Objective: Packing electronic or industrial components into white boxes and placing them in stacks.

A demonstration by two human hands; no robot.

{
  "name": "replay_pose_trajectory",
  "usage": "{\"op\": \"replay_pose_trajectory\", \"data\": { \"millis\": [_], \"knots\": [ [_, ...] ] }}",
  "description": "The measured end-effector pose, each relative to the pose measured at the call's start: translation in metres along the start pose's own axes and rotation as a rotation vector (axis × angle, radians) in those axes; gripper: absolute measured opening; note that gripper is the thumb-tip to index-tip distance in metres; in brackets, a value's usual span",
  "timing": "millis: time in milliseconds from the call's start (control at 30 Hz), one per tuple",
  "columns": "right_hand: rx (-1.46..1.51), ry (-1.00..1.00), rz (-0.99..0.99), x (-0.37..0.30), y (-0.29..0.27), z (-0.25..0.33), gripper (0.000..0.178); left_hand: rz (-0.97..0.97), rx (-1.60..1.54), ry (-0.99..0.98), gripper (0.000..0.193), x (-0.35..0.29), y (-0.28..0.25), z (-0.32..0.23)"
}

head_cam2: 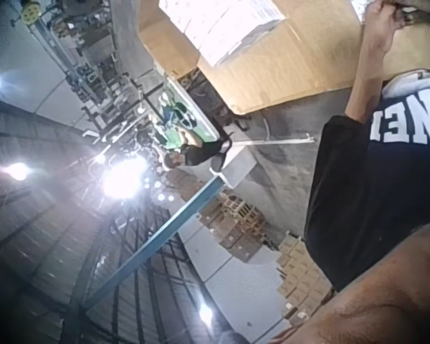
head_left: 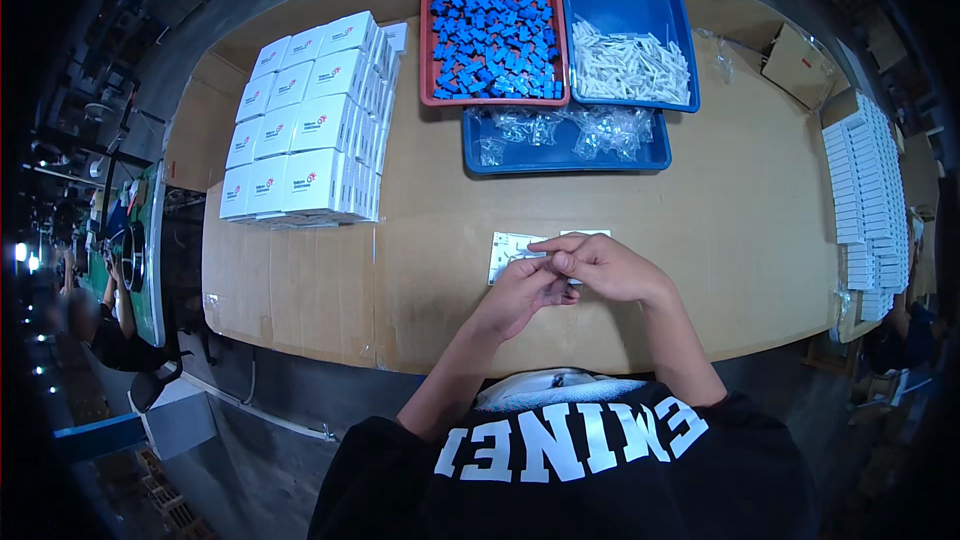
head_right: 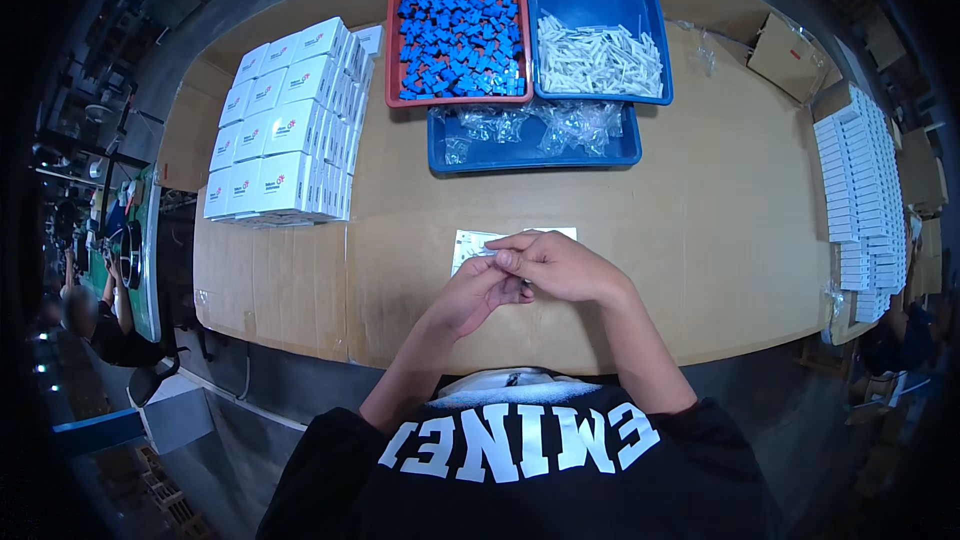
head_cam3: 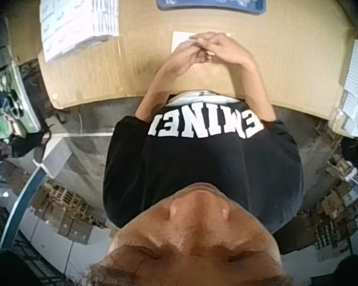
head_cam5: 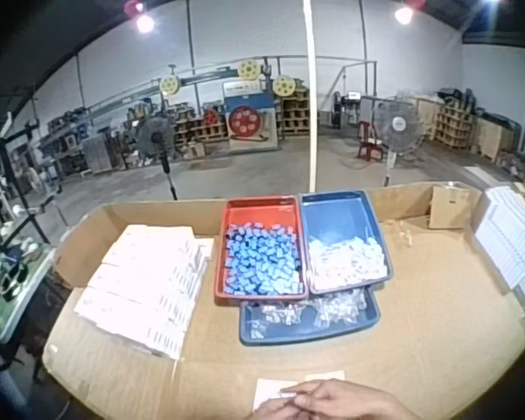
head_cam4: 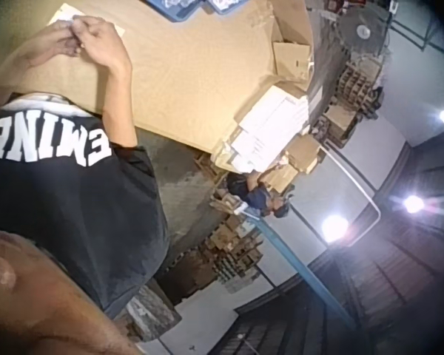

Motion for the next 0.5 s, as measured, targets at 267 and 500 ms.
{"op": "replay_pose_trajectory", "data": {
  "millis": [267,500],
  "knots": [
    [0.167,0.213,0.189,-0.001,-0.006,0.001,0.062,0.011,-0.064,0.011,0.037,0.0,0.003,0.0],
    [-0.023,0.216,0.285,0.002,-0.006,-0.001,0.066,0.044,0.001,-0.024,0.033,-0.007,-0.003,0.008]
  ]
}}
Point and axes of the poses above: each hand's wrist, its own x-axis towards the middle knuckle, its own y-axis out of the palm, z = x × y, the point moved 2 cm from there along x, towards the middle knuckle, and after that the axes turned 6 degrees about -x, right-handed, at the moved point
